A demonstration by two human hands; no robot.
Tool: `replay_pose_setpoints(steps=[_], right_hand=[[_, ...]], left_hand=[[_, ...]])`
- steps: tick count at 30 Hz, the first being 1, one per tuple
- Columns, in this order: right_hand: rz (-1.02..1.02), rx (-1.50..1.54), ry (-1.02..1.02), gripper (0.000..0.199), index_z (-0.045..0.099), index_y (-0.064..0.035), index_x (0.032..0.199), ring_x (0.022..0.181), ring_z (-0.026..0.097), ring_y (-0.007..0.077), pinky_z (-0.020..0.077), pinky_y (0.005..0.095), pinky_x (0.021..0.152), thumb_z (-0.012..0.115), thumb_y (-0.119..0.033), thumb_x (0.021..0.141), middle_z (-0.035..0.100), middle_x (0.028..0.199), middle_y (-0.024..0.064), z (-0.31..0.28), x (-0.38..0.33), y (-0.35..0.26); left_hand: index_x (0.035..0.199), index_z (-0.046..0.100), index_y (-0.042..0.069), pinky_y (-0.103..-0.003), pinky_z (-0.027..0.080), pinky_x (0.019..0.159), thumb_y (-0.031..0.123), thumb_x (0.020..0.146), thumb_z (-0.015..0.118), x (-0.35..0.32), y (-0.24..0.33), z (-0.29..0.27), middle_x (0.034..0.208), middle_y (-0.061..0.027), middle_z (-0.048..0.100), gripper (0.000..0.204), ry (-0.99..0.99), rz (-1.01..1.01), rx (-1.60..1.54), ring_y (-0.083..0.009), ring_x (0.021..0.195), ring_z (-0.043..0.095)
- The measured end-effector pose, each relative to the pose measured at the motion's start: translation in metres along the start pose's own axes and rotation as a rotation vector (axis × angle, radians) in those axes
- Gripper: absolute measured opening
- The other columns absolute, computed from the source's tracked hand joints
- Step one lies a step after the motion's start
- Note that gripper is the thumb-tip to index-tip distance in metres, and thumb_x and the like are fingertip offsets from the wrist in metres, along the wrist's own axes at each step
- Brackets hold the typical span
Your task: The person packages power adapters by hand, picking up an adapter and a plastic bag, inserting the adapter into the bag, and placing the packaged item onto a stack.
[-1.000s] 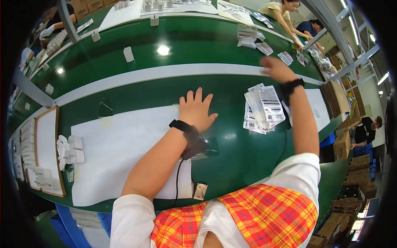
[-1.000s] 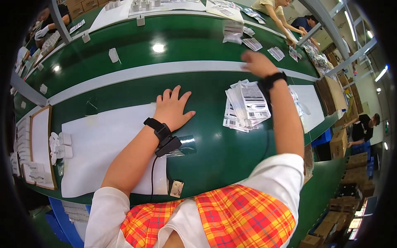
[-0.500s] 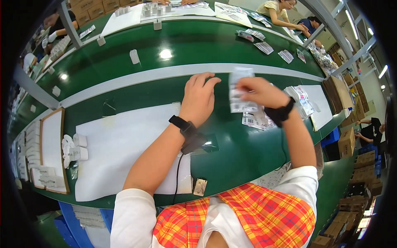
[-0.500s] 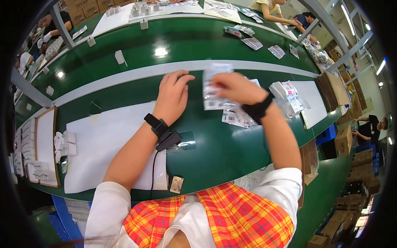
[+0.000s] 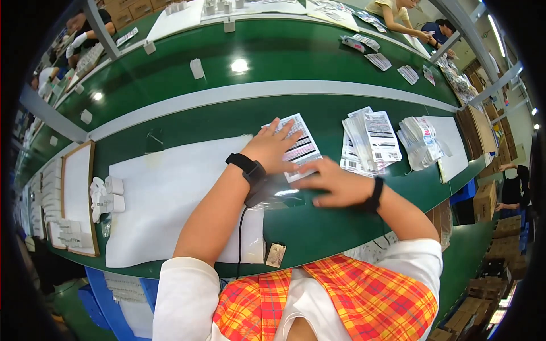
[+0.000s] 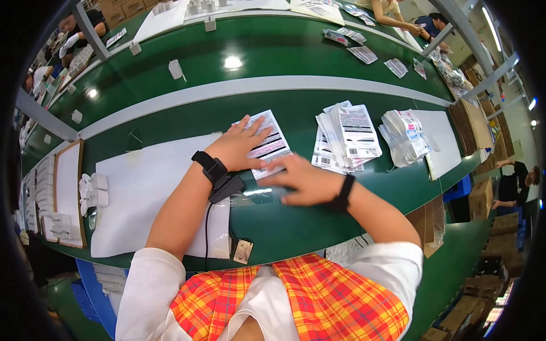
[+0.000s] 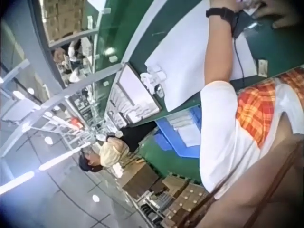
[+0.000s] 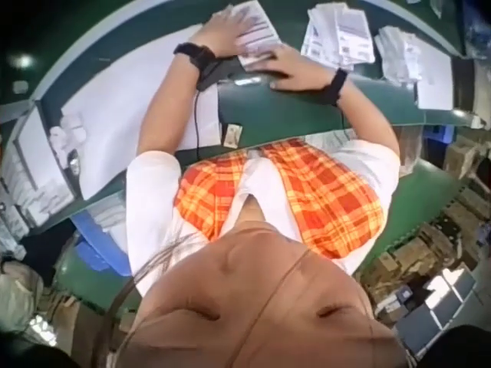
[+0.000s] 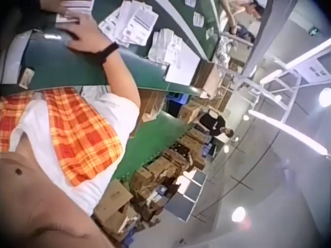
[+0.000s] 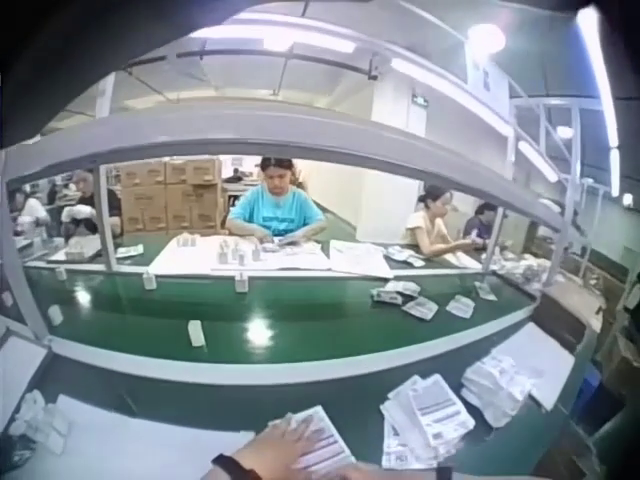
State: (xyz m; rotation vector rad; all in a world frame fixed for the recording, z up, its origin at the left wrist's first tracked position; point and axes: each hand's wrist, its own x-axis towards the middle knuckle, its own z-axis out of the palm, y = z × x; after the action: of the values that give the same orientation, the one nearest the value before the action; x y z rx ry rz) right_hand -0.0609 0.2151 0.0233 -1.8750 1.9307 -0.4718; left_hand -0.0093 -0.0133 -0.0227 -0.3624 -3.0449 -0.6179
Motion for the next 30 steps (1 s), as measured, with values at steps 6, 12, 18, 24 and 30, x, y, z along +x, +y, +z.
replay_pose_setpoints(steps=[6, 12, 18, 24, 30], right_hand=[[0.075, 0.069, -0.191, 0.043, 0.058, -0.0066, 0.122, 0.115, 0.051, 0.0307, 0.0389, 0.041, 0.1, 0.065, -0.022, 0.082, 0.054, 0.123, 0.0182, -0.032, -0.01, -0.023], [0.302, 0.471, 0.176, 0.038, 0.06, -0.004, 0.114, 0.098, 0.058, 0.0164, 0.0446, 0.0303, 0.09, 0.066, -0.028, 0.085, 0.063, 0.102, 0.0033, -0.127, 0.146, 0.043], [0.431, 0.229, 0.362, 0.066, 0.04, -0.0071, 0.137, 0.107, 0.055, 0.0177, 0.042, 0.0291, 0.094, 0.07, -0.03, 0.082, 0.055, 0.118, 0.0103, -0.069, 0.337, 0.134], [0.459, 1.105, 0.615, 0.06, 0.035, -0.0055, 0.137, 0.113, 0.055, 0.0291, 0.0473, 0.0386, 0.091, 0.062, -0.021, 0.086, 0.05, 0.126, 0.0212, -0.054, 0.366, 0.11], [0.077, 1.48, 0.496, 0.05, 0.038, -0.0039, 0.135, 0.106, 0.059, 0.0304, 0.0516, 0.0352, 0.086, 0.054, -0.016, 0.089, 0.047, 0.132, 0.0195, -0.094, 0.222, 0.057]], left_hand=[[0.141, 0.04, 0.01, -0.052, 0.021, 0.112, 0.05, 0.072, 0.069, 0.001, 0.007, -0.007, 0.152, -0.0185, 0.025, 0.084, -0.033, 0.009, -0.032, -0.0439, 0.139, 0.02], [0.136, 0.042, 0.001, -0.055, 0.024, 0.11, 0.033, 0.078, 0.063, 0.014, 0.016, 0.0, 0.145, -0.0196, 0.034, 0.07, 0.022, -0.118, 0.026, -0.044, 0.135, 0.029], [0.133, 0.045, 0.002, -0.056, 0.025, 0.108, 0.02, 0.083, 0.056, 0.022, 0.015, 0.008, 0.141, -0.0201, 0.04, 0.054, 0.089, -0.094, -0.016, -0.0425, 0.134, 0.032], [0.123, 0.055, 0.005, -0.055, 0.028, 0.105, 0.017, 0.085, 0.052, 0.015, 0.012, 0.03, 0.138, -0.0187, 0.043, 0.04, 0.373, -0.127, -0.343, -0.0395, 0.13, 0.035], [0.117, 0.06, 0.005, -0.049, 0.035, 0.1, 0.016, 0.085, 0.052, 0.004, 0.024, -0.008, 0.135, -0.0161, 0.046, 0.035, 0.098, -0.155, -0.003, -0.0353, 0.126, 0.04]])
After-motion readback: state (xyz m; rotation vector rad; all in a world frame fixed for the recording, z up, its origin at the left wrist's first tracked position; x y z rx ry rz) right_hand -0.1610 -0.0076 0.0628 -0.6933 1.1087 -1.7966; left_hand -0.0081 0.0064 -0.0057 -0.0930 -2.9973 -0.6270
